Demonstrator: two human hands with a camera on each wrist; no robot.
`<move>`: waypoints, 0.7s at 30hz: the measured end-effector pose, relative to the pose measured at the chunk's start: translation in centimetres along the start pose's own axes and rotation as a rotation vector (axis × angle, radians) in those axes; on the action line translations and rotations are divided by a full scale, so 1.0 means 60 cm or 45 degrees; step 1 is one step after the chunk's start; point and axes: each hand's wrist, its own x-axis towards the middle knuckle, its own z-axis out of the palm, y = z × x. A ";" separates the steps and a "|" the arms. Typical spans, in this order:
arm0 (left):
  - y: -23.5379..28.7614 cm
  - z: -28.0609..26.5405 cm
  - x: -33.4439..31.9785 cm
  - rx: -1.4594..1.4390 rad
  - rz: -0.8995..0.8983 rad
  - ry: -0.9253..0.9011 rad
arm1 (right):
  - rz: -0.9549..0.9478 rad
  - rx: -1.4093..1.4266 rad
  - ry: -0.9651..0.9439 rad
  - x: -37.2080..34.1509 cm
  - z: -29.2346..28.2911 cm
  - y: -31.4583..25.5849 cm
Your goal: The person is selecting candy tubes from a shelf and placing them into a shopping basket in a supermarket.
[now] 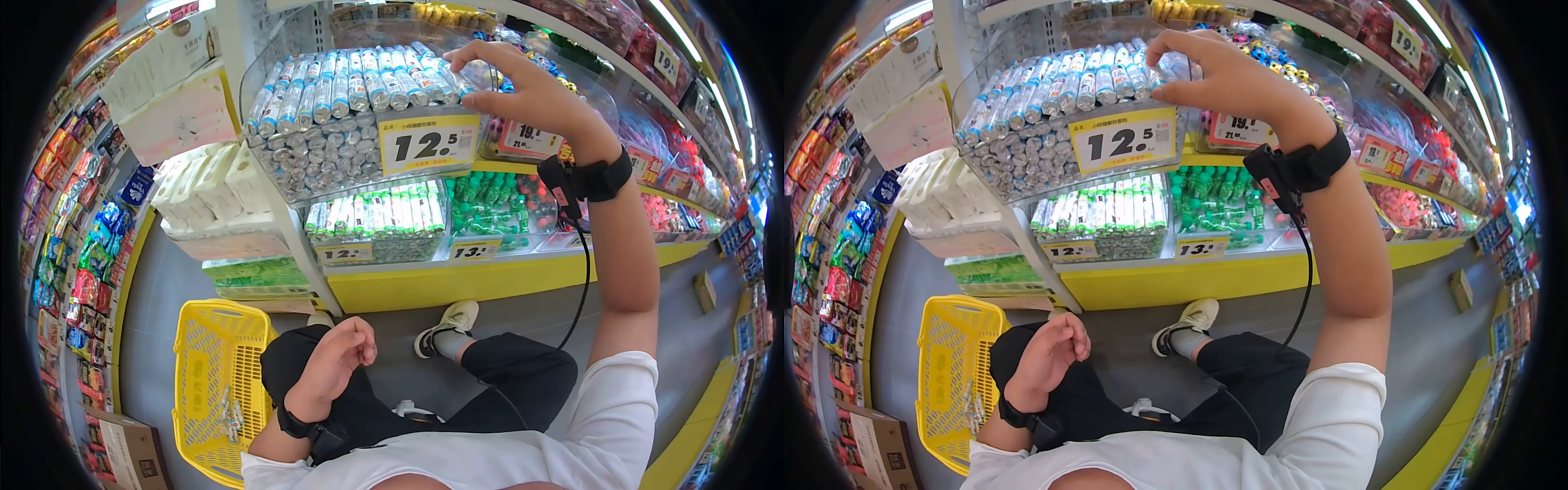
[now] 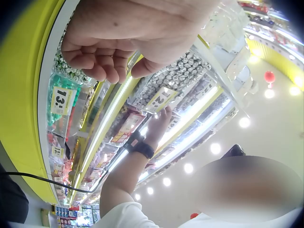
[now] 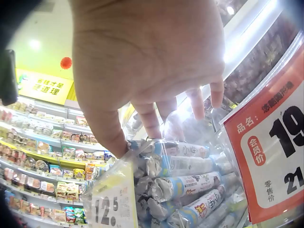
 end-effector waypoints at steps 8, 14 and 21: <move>0.002 0.001 -0.004 -0.002 0.006 -0.006 | -0.028 0.053 0.028 -0.008 0.006 -0.002; 0.004 -0.004 -0.010 0.010 0.022 0.021 | -0.086 -0.167 0.030 -0.009 0.021 -0.010; 0.005 -0.005 -0.018 0.010 0.030 0.037 | 0.157 0.002 0.027 -0.008 0.033 -0.022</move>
